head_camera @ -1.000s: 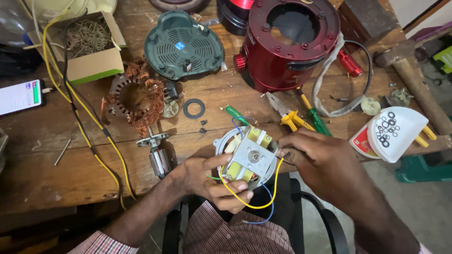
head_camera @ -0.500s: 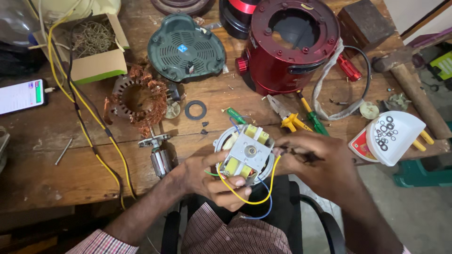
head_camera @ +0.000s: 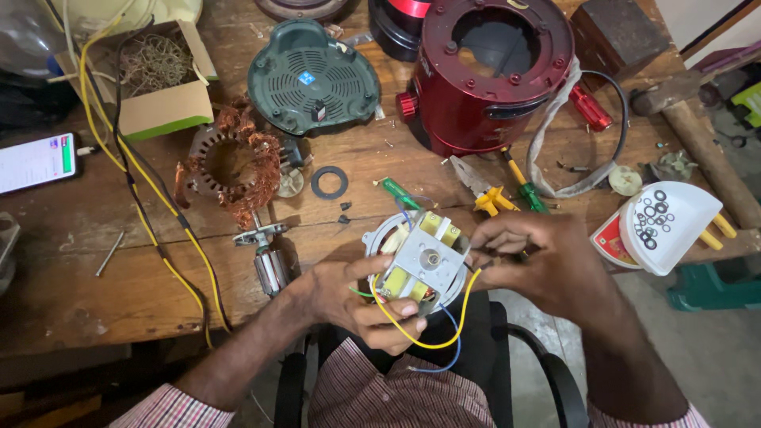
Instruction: The person repairs an electrical appliance by manipulating wires and components on a workbench. They use a screwdriver to adjust parts and handle various tools and small components, including picking up items from the floor.
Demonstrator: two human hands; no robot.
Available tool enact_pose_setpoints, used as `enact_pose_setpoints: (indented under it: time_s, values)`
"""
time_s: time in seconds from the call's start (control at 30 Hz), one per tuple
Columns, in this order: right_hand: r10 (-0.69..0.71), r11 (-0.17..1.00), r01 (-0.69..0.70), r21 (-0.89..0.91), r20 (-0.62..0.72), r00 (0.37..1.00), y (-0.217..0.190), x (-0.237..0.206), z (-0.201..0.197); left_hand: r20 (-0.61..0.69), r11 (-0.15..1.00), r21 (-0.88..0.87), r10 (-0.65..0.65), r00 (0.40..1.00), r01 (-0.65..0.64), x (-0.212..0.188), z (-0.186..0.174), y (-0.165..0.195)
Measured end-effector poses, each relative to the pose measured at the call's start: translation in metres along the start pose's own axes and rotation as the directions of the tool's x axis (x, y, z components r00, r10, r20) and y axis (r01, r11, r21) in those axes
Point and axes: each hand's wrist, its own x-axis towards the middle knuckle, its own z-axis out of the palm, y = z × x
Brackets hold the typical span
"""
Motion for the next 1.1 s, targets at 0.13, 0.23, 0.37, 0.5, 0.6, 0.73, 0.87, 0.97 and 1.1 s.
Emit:
enact_pose_setpoints:
  time_s: [0.13, 0.23, 0.37, 0.5, 0.6, 0.73, 0.87, 0.97, 1.1]
  values:
    - [-0.176, 0.979, 0.176, -0.107, 0.013, 0.984, 0.009, 0.002, -0.003, -0.001, 0.998, -0.065, -0.022, 1.000, 0.022, 0.003, -0.001, -0.002]
    - [-0.115, 0.989, 0.115, -0.090, 0.012, 0.993, 0.011, 0.003, -0.004, 0.009, 0.999, -0.043, -0.016, 1.000, 0.016, 0.004, -0.002, -0.005]
    - [-0.226, 0.971, 0.225, -0.077, 0.000, 0.974, 0.009, 0.004, -0.002, 0.056, 0.999, -0.032, -0.006, 0.998, 0.008, 0.005, -0.001, -0.008]
    - [-0.323, 0.943, 0.316, -0.106, -0.063, 0.944, 0.006, 0.005, 0.001, 0.027, 0.991, -0.009, -0.134, 0.991, 0.135, 0.010, -0.005, -0.014]
    - [-0.307, 0.952, 0.306, -0.025, -0.057, 0.950, 0.004, 0.006, 0.004, -0.029, 0.966, -0.127, -0.232, 0.972, 0.227, 0.027, -0.016, -0.013]
    - [-0.237, 0.963, 0.221, -0.154, -0.092, 0.967, 0.000, 0.004, 0.008, -0.072, 0.678, -0.324, -0.713, 0.698, 0.659, 0.067, -0.027, 0.003]
    - [-0.139, 0.987, 0.127, -0.094, -0.131, 0.982, -0.005, -0.002, 0.016, 0.000, 0.460, -0.301, -0.876, 0.482, 0.836, 0.092, -0.024, 0.003]
    - [-0.263, 0.962, 0.239, -0.130, -0.212, 0.941, -0.007, -0.006, 0.022, 0.023, 0.428, -0.271, -0.893, 0.450, 0.862, 0.097, -0.017, -0.002]
    - [-0.379, 0.915, 0.321, -0.244, -0.251, 0.890, -0.005, -0.005, 0.026, 0.010, 0.426, -0.211, -0.899, 0.437, 0.880, 0.094, -0.011, -0.002]
